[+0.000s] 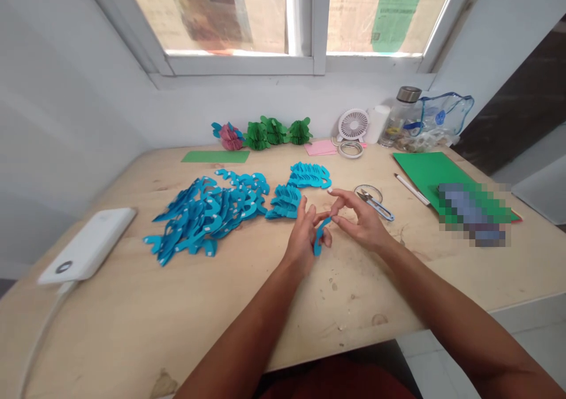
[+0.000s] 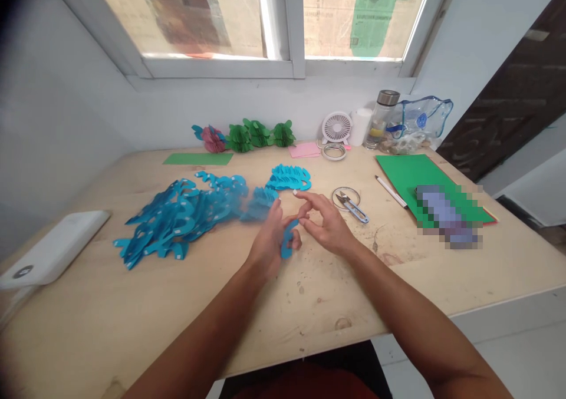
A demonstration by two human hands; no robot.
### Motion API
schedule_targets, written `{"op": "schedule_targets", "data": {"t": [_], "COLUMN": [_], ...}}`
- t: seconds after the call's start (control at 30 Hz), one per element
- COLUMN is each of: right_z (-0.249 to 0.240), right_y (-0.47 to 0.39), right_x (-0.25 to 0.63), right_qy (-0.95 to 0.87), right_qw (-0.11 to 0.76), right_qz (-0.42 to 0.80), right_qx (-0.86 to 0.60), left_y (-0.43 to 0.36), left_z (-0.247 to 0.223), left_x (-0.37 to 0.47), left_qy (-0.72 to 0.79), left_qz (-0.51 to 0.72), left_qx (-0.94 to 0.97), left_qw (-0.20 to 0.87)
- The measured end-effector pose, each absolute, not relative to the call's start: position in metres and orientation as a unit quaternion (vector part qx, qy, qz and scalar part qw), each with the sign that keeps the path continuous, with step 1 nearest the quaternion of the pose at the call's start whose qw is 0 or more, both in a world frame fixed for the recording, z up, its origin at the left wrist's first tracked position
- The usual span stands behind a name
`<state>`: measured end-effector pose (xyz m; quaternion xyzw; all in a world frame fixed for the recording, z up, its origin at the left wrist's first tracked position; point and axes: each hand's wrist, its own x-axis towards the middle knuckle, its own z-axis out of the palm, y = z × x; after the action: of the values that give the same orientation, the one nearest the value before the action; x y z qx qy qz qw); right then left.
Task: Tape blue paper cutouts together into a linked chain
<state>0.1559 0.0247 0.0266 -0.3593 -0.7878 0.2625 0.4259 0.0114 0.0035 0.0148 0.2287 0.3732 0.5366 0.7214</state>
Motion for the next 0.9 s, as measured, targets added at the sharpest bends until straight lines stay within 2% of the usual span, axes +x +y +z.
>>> {"op": "schedule_targets", "data": {"t": [0.2,0.37,0.5,0.7,0.9], "right_z": [0.027,0.026,0.023,0.022,0.023], "right_y": [0.038,0.04,0.039,0.037,0.036], "right_x": [0.171,0.175,0.171,0.166,0.164], "right_qy": [-0.725,-0.695,-0.684,-0.639,-0.609], "right_qw": [0.494,0.505,0.499,0.496,0.48], "right_qz": [0.313,0.339,0.365,0.43,0.493], "right_qx": [-0.363,-0.384,-0.388,-0.401,-0.395], "left_y": [0.005,0.005,0.003,-0.002,-0.003], "left_z": [0.014,0.012,0.007,0.002,-0.002], "left_x": [0.007,0.008,0.01,0.01,0.009], "left_qy": [0.353,0.366,0.399,0.448,0.456], "left_qz": [0.555,0.581,0.599,0.587,0.559], "left_qx": [0.268,0.327,0.445,0.619,0.677], "left_qw": [0.704,0.649,0.533,0.269,0.146]}}
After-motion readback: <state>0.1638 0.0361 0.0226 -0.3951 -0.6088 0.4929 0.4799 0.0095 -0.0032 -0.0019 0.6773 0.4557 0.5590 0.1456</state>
